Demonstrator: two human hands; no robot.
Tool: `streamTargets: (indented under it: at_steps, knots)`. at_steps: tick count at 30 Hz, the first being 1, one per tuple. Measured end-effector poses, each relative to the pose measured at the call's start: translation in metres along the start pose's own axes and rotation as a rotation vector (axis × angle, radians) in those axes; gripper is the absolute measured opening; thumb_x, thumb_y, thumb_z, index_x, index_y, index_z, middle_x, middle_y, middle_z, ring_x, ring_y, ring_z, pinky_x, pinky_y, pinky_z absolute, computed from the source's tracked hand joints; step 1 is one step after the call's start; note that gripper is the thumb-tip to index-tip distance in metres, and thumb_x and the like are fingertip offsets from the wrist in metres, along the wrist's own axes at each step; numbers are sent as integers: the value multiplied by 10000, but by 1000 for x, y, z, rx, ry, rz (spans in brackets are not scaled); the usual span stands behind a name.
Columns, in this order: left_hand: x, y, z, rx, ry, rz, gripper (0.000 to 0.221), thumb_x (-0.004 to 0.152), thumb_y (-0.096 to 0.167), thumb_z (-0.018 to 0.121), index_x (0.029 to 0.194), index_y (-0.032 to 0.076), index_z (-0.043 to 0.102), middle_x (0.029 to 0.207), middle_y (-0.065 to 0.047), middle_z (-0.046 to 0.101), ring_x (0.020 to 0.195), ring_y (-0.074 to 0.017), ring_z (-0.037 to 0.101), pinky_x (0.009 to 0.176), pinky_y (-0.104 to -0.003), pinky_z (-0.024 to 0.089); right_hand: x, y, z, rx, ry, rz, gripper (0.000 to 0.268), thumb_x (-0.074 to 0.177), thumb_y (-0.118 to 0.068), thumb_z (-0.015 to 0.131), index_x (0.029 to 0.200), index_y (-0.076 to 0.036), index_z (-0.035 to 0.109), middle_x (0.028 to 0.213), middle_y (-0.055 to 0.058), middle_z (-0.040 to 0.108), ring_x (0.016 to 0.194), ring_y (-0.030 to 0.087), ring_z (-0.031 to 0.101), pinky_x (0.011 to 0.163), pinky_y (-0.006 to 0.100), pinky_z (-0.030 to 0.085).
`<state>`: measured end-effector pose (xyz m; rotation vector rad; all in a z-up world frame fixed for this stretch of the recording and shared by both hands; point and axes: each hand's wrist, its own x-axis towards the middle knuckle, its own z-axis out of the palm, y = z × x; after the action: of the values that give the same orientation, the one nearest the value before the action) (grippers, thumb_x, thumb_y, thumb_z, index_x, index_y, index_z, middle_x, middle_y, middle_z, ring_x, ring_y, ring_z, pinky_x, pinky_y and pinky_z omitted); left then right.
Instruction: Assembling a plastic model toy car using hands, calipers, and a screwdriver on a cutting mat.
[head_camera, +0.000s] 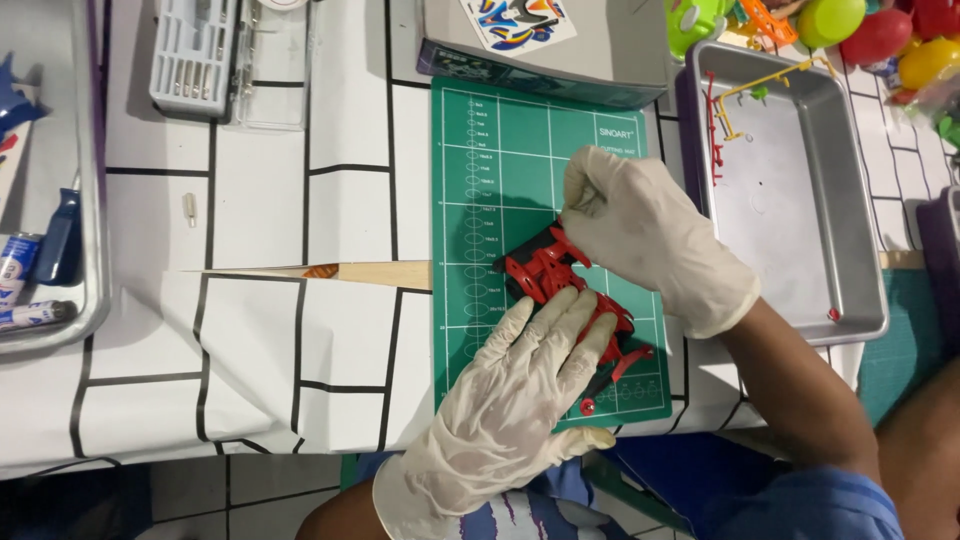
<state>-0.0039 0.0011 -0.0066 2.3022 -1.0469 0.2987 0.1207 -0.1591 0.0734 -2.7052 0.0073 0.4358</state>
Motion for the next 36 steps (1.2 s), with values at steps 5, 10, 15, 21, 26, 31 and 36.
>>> streamTargets:
  at_steps: [5, 10, 15, 21, 26, 31, 36]
  knots:
    - [-1, -1, 7, 46, -12, 10, 1083, 853, 814, 581, 1590, 52, 357, 1631, -176, 406, 1541, -313, 352, 1281, -479, 228, 0, -9, 10, -32, 43, 101, 185, 779, 69, 497, 828, -107, 532, 741, 56, 588, 645, 226, 514, 495, 382, 419]
    - [1, 1, 5, 118, -25, 35, 1148, 797, 855, 665, 1577, 60, 388, 1607, -163, 449, 1521, -310, 391, 1280, -463, 237, -5, -20, 13, -38, 72, 170, 227, 784, 107, 498, 834, -106, 561, 879, 66, 632, 726, 234, 580, 490, 396, 463]
    - [-1, 4, 8, 224, -32, 57, 1147, 804, 890, 672, 1569, 70, 429, 1601, -172, 464, 1513, -306, 410, 1278, -455, 262, -1, 3, 36, -50, 253, -41, 243, 768, 175, 470, 801, -56, 538, 801, 130, 592, 733, 259, 556, 508, 362, 458]
    - [-1, 1, -5, 61, 72, 86, 910, 971, 722, 487, 1559, 31, 409, 1619, -201, 418, 1525, -348, 411, 1284, -500, 276, -62, -10, -45, 39, 308, 17, 192, 837, 10, 621, 1017, -57, 620, 998, 114, 684, 846, 216, 653, 696, 338, 555]
    - [-2, 2, -1, 266, -44, 118, 1103, 893, 815, 592, 1608, 27, 303, 1671, -180, 320, 1562, -329, 289, 1301, -485, 157, -135, 114, -97, -59, 623, 447, 133, 913, -298, 674, 1006, -244, 752, 843, -95, 649, 770, 75, 563, 639, 323, 415]
    - [2, 5, 2, 278, -60, 106, 1103, 879, 816, 541, 1616, 37, 284, 1675, -194, 305, 1566, -315, 272, 1295, -480, 146, -129, 426, -112, -424, 712, 333, 321, 1030, -139, 552, 1329, -70, 647, 1325, 122, 595, 1172, 371, 564, 927, 583, 312]
    - [9, 20, 6, 330, -41, 22, 993, 905, 754, 511, 1583, 42, 375, 1657, -184, 357, 1545, -313, 330, 1293, -457, 178, -138, 252, -78, -16, 371, 860, 382, 871, -126, 524, 1089, -282, 797, 1236, 85, 687, 996, 369, 689, 870, 483, 538]
